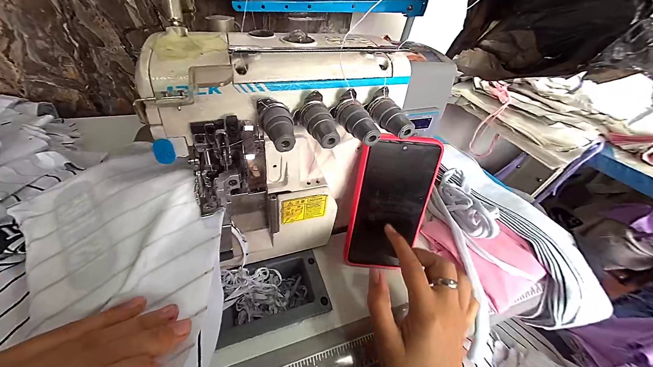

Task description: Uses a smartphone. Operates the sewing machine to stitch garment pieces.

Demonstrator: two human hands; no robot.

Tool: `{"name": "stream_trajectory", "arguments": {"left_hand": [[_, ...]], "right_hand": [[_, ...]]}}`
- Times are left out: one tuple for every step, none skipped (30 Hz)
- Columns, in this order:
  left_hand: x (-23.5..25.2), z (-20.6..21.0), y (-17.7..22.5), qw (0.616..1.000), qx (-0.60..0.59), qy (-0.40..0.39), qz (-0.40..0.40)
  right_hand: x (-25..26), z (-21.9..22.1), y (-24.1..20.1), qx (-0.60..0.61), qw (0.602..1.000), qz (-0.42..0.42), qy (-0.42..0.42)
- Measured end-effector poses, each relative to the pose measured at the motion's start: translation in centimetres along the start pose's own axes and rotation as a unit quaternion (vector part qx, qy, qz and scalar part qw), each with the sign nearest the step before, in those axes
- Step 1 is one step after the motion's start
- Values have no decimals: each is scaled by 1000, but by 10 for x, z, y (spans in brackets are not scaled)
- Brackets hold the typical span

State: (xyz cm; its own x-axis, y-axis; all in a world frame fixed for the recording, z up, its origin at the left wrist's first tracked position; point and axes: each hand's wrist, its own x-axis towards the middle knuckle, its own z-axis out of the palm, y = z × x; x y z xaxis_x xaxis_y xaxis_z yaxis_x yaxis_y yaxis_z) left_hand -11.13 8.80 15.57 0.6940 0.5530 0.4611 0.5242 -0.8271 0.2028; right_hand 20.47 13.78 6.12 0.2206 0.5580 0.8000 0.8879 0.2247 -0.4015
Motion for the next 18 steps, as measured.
{"name": "stream_trajectory", "arguments": {"left_hand": [[-1,3,-1,1000,1,4,-3],[-3,6,-2,1000,5,5,-3],[-5,8,-2,1000,11,5,-3],[-6,9,-2,1000,18,5,-2],[-6,9,-1,1000,23,2,-1],[-6,9,-1,1000,27,-1,0],[-7,8,-1,1000,28,-8,1],[-7,8,-1,1000,28,-14,1],[-7,8,0,1000,26,-16,0],[-6,9,1,1000,23,-16,-3],[-6,10,2,1000,18,-14,-7],[-5,11,2,1000,9,-10,-12],[-4,11,3,1000,-3,-3,-17],[-3,12,3,1000,-15,7,-23],[-3,12,3,999,-29,18,-28],[-4,13,2,998,-43,31,-32],[-6,13,2,997,-56,42,-36],[-7,14,1,996,-65,52,-40]], "right_hand": [[7,1,0,-3,1000,0,2],[13,3,0,-8,1000,0,4],[18,5,1,-14,1000,0,5],[22,7,1,-22,1000,0,5],[24,9,2,-26,1000,1,3],[25,9,1,-24,1000,2,1],[23,7,-1,-11,1000,-1,3],[19,4,-5,12,1000,-7,2],[14,0,-13,43,999,-15,-9],[8,-4,-21,79,996,-23,-32],[1,-6,-31,121,990,-29,-64],[-5,-5,-40,164,981,-28,-99],[-11,-2,-48,205,969,-23,-133],[-16,2,-56,242,955,-15,-168],[-21,6,-66,279,938,-4,-207],[-24,8,-76,313,918,6,-244],[-26,11,-85,341,900,15,-273],[-28,12,-93,366,883,23,-293]]}}
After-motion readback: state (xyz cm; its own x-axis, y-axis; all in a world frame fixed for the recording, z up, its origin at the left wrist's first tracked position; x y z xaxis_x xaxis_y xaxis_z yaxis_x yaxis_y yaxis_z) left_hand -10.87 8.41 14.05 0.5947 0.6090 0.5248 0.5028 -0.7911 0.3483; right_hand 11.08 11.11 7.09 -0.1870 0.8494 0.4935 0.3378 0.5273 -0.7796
